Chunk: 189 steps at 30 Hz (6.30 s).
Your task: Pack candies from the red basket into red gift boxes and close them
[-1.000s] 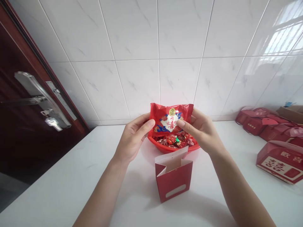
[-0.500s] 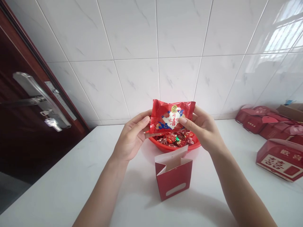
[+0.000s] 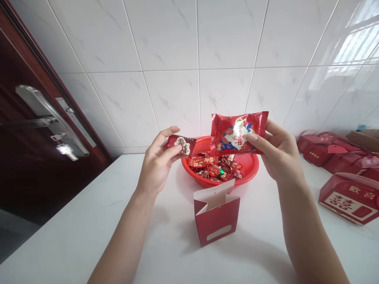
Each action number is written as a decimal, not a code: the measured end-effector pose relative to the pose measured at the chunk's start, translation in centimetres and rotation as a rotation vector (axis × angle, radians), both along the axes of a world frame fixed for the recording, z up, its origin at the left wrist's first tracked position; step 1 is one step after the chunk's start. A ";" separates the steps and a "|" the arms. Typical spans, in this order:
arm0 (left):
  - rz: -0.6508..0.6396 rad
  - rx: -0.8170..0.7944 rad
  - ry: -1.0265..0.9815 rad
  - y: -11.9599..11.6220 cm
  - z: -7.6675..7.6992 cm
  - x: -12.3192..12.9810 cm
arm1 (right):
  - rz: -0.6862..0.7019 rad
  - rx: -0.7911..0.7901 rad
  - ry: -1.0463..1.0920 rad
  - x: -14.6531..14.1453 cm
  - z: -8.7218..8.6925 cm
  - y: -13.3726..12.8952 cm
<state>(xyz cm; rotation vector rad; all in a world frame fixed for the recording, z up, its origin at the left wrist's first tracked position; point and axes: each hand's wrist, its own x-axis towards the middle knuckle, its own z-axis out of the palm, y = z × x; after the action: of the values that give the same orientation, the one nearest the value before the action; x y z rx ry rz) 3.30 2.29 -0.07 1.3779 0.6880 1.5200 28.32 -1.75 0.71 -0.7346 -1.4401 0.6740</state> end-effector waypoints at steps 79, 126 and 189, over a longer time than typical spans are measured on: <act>-0.356 0.032 1.340 -2.4 0.6 -1.2 | 0.065 -0.053 -0.831 1.0 0.5 -0.8; -0.419 -0.014 1.293 -1.4 0.7 -1.9 | 0.004 -0.094 -1.184 -2.5 0.1 -2.2; -0.301 0.157 0.690 -4.9 -0.1 0.4 | 0.114 -0.021 -0.707 -0.9 1.2 -3.2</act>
<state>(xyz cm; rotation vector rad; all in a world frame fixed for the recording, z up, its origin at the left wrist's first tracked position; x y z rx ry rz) 3.67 -2.61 -0.12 2.0524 0.7325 0.8598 27.42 -4.98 1.95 -0.9673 -2.1330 0.5342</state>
